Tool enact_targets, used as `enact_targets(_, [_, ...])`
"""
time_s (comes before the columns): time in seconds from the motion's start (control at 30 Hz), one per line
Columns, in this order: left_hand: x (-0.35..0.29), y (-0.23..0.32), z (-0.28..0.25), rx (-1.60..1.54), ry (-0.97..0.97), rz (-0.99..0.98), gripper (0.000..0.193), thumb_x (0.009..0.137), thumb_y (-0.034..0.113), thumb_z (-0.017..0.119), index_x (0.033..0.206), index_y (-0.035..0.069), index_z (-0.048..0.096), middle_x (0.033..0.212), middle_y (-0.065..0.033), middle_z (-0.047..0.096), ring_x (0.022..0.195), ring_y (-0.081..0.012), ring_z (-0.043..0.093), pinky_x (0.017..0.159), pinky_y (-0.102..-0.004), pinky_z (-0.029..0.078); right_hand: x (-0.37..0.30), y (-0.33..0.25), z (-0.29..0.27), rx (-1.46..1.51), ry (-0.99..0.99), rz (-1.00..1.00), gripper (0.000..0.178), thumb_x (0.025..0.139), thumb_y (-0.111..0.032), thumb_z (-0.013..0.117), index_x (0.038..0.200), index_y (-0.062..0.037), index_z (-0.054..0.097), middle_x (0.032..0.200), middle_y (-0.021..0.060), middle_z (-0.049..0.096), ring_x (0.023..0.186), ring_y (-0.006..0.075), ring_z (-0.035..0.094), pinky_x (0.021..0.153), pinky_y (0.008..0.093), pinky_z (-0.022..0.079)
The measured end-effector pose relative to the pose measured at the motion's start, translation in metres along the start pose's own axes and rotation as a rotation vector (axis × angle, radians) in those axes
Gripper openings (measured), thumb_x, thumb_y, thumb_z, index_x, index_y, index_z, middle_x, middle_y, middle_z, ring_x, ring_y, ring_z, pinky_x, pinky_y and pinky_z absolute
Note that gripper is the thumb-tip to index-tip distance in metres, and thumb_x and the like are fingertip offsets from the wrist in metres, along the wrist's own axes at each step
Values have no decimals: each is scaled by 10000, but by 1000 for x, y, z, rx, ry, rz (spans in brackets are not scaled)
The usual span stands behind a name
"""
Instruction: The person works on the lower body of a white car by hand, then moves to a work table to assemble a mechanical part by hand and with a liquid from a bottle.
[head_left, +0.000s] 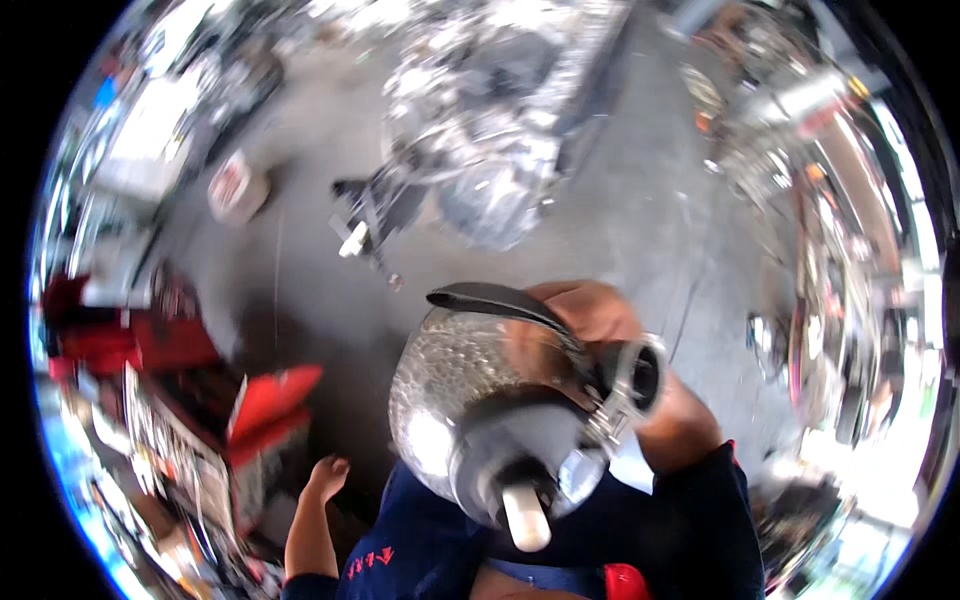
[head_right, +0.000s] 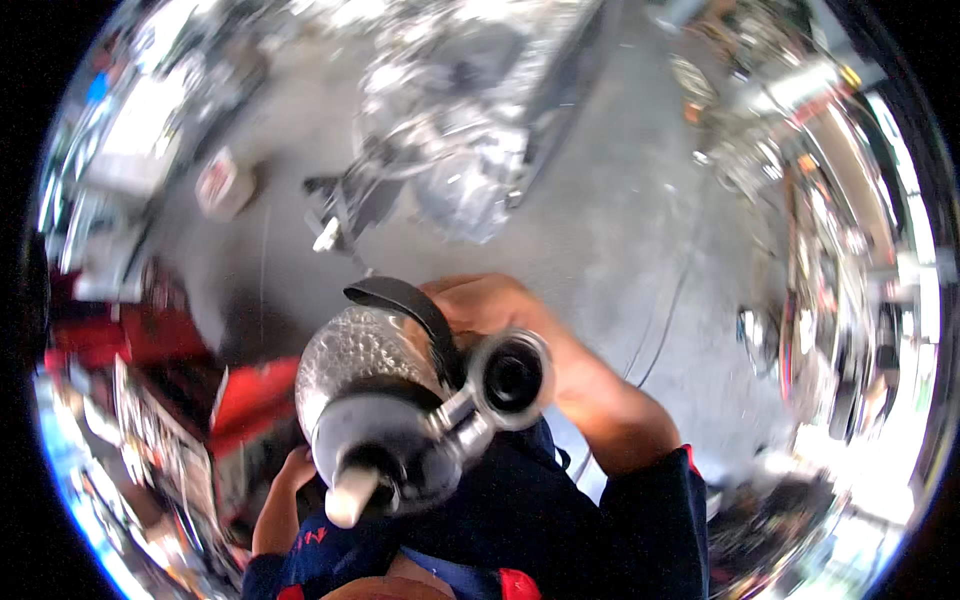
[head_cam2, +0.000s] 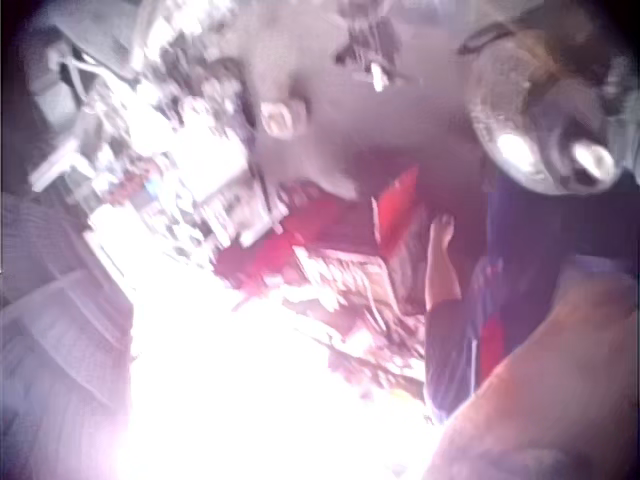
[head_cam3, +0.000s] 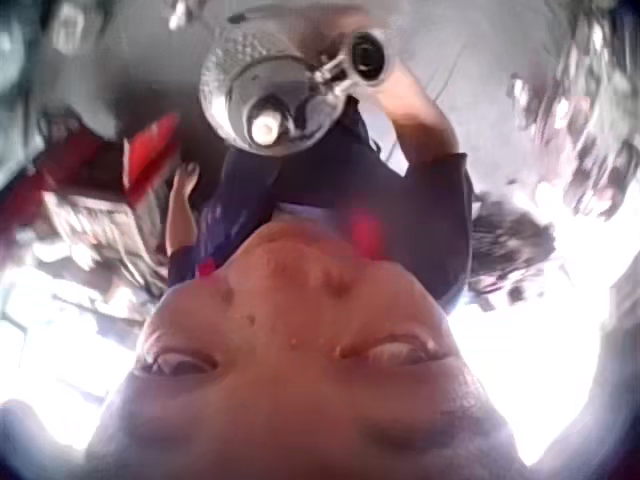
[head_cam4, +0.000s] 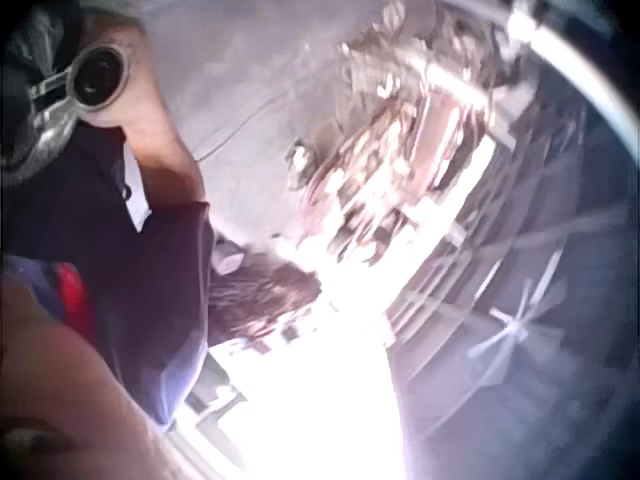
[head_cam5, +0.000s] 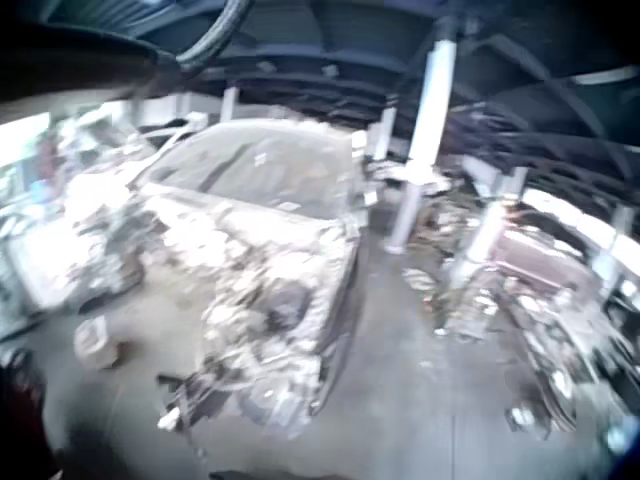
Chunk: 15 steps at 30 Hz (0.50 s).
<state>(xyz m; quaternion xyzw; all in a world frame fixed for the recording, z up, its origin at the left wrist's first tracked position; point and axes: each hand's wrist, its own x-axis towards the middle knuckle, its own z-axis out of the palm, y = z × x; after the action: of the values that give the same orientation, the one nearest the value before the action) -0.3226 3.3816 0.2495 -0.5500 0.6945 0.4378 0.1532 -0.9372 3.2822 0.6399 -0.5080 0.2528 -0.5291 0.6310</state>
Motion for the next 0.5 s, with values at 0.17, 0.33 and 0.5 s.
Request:
enact_targets(0.17, [85, -56, -112, 1569, -315, 190, 406, 1042, 347, 491, 1405, 208, 607, 1341, -11, 639, 1333, -200, 520, 1111, -451, 405, -104, 3, -3, -317, 393, -152, 309, 754, -207, 837, 807, -40, 582, 875, 30, 637, 848, 138, 581, 767, 319, 476])
enact_targets(0.33, [180, 33, -142, 1869, -218, 454, 222, 1004, 183, 496, 1119, 164, 685, 1063, -59, 693, 1012, -246, 664, 776, -456, 542, -229, 5, -6, -434, 809, -60, 292, 720, -98, 789, 700, -91, 497, 746, -25, 545, 705, 78, 484, 611, 298, 381])
enact_targets(0.5, [222, 189, -81, 1651, -62, 885, 212, 956, 160, 558, 1031, 137, 756, 1028, -65, 722, 998, -272, 697, 809, -432, 568, -337, -2, -38, -497, 1111, -29, 175, 676, 35, 707, 748, -74, 590, 774, -30, 610, 723, 74, 536, 631, 275, 442])
